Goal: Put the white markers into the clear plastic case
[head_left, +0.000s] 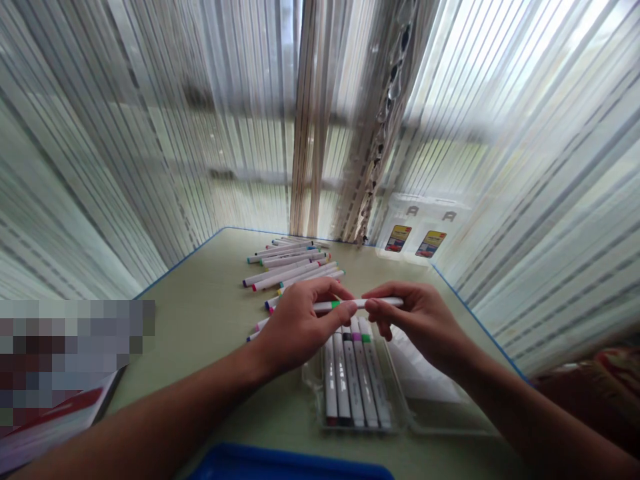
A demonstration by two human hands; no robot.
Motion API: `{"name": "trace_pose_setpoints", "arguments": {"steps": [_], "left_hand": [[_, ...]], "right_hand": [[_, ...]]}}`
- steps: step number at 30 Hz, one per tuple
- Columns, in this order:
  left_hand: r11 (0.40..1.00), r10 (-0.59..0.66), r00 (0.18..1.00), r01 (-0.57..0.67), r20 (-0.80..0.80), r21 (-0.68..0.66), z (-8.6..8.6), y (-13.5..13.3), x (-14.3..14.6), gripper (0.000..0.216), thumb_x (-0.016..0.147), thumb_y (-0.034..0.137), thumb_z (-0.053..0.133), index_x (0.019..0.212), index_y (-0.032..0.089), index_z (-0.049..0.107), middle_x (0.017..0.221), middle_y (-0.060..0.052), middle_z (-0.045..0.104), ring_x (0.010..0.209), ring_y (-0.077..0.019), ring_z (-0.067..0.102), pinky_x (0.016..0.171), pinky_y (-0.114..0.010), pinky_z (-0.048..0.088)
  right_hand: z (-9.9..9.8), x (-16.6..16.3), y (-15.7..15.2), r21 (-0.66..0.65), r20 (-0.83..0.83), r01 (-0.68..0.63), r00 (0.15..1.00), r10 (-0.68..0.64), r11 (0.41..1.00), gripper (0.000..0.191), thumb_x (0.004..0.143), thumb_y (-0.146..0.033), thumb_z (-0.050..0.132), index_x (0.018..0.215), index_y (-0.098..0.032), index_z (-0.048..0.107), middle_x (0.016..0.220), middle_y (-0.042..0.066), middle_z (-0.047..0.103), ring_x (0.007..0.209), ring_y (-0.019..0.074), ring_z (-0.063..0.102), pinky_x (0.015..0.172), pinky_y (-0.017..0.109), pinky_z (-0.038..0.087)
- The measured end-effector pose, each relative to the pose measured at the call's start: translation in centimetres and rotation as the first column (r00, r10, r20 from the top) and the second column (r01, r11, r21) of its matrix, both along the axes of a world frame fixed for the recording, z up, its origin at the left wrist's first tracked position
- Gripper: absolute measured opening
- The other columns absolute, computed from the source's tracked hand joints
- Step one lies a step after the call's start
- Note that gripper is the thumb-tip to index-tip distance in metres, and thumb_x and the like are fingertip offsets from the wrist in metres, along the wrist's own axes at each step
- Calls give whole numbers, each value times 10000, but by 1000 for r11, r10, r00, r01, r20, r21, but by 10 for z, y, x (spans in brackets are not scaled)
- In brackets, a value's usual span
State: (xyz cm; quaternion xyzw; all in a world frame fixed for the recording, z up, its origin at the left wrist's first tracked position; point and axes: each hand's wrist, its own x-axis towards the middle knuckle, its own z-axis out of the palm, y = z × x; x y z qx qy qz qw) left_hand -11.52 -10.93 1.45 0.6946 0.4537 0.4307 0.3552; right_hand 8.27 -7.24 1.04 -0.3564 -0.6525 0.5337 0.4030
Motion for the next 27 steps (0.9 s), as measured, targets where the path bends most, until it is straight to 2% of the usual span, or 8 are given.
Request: {"name": "trace_pose_setpoints", "arguments": {"steps": [5, 12, 19, 27], "left_hand": [[999, 39, 998, -37, 58, -25, 0, 5, -2, 224, 857, 332, 620, 903, 132, 708, 731, -26, 674, 553, -96, 526, 545, -217, 420], [994, 108, 987, -103, 120, -47, 0, 10, -4, 257, 832, 360, 654, 869, 117, 727, 535, 33, 518, 472, -79, 422, 446, -194, 311], [991, 89, 973, -65, 213, -115, -2, 13, -4, 306, 829, 405, 657, 818, 100, 673, 587, 15, 548, 472, -70, 425, 435, -186, 317], [988, 78, 945, -30, 317, -154, -5, 15, -4, 272, 866, 385, 613, 816, 118, 625, 637, 15, 556, 471, -68, 443, 439, -192, 362]], "right_hand": [[-4, 2, 6, -61, -141, -20, 990, 11, 998, 191, 777, -308, 774, 859, -136, 761, 639, 35, 688, 460, 82, 562, 436, 189, 451], [0, 2, 6, -162, -300, -39, 954, -12, 986, 169, 783, -285, 765, 857, -133, 773, 652, 52, 705, 452, 74, 561, 420, 169, 445], [1, 4, 6, -217, -409, -121, 912, 22, 969, 203, 803, -289, 742, 917, -123, 773, 700, 75, 735, 502, 97, 635, 457, 167, 497], [3, 4, 5, -251, -443, -169, 895, 42, 953, 226, 795, -292, 753, 952, -129, 766, 734, 80, 756, 568, 126, 697, 498, 170, 535]]}}
